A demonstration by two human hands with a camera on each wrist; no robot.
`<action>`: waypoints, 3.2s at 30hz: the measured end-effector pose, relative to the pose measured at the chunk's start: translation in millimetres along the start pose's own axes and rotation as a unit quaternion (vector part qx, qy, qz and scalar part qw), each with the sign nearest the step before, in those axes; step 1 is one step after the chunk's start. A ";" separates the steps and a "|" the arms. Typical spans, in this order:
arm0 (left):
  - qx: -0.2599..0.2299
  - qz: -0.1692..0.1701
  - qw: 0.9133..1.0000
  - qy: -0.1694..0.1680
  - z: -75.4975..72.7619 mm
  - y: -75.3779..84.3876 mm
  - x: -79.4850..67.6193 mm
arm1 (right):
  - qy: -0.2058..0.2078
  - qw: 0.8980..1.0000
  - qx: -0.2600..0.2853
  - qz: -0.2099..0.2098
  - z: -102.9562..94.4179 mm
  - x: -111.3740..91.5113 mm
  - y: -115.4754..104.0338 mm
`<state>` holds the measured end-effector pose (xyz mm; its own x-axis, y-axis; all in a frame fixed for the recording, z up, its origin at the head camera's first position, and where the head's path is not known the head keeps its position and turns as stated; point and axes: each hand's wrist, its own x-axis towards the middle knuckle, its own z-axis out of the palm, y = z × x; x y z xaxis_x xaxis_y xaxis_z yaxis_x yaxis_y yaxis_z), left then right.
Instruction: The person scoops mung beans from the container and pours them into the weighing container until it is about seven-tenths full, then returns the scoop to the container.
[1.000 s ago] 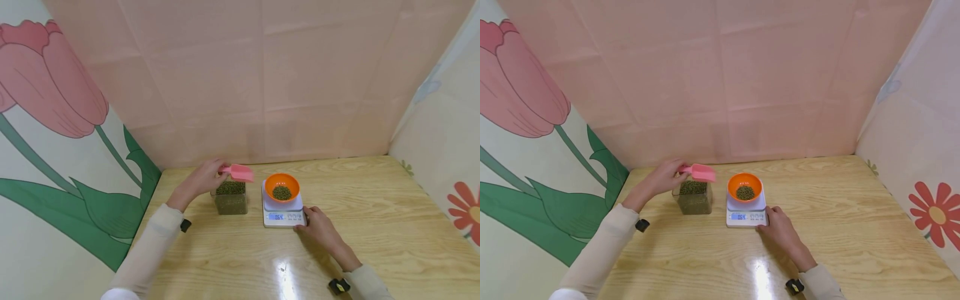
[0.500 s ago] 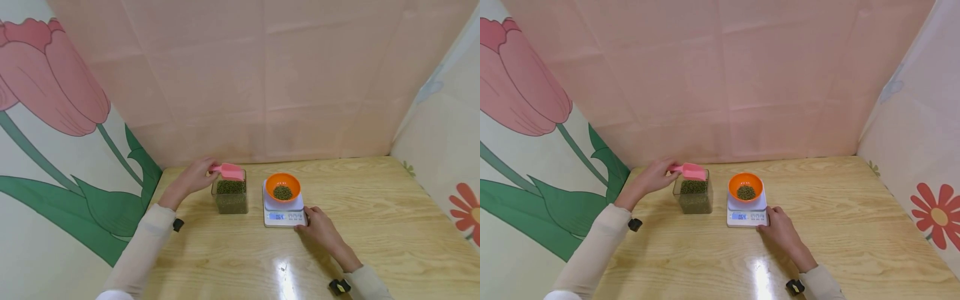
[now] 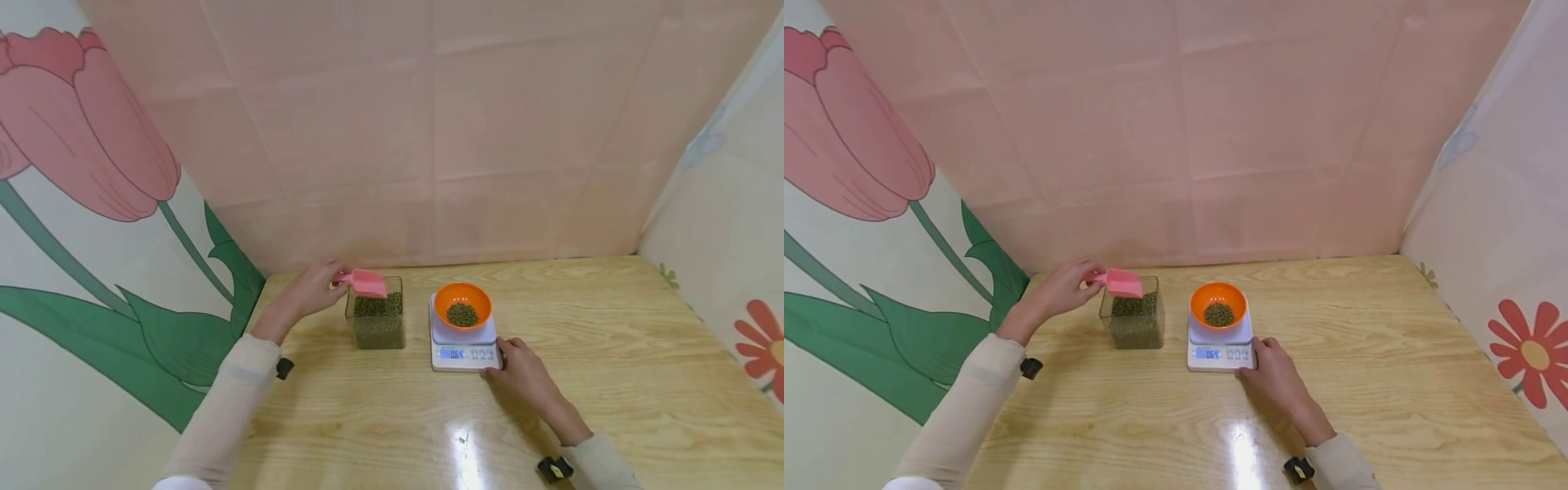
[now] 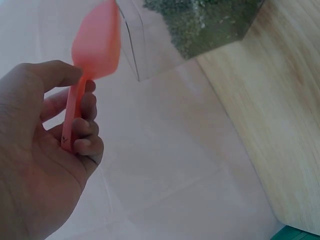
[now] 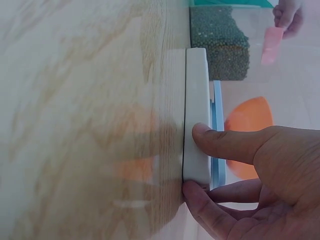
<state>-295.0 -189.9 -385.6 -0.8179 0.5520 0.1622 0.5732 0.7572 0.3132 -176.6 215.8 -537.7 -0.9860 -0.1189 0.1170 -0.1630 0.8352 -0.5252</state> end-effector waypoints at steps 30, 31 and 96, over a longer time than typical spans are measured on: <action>0.094 0.001 0.994 -0.056 -3.4 12.8 12.5 | 0.004 1.000 0.001 0.000 -1.6 0.2 0.6; 0.096 0.001 0.994 -0.058 -3.1 13.2 13.5 | 0.004 1.000 0.001 -0.001 -1.7 0.5 0.6; 0.093 -0.021 0.992 -0.082 41.6 16.2 13.6 | 0.006 1.000 0.015 0.004 0.7 -3.3 0.5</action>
<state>-294.8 -155.6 -417.2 -0.8313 0.5557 -0.0073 0.5498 0.8242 0.1356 -173.4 216.1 -539.0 -0.9866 -0.1062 0.1236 -0.1572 0.8197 -0.5508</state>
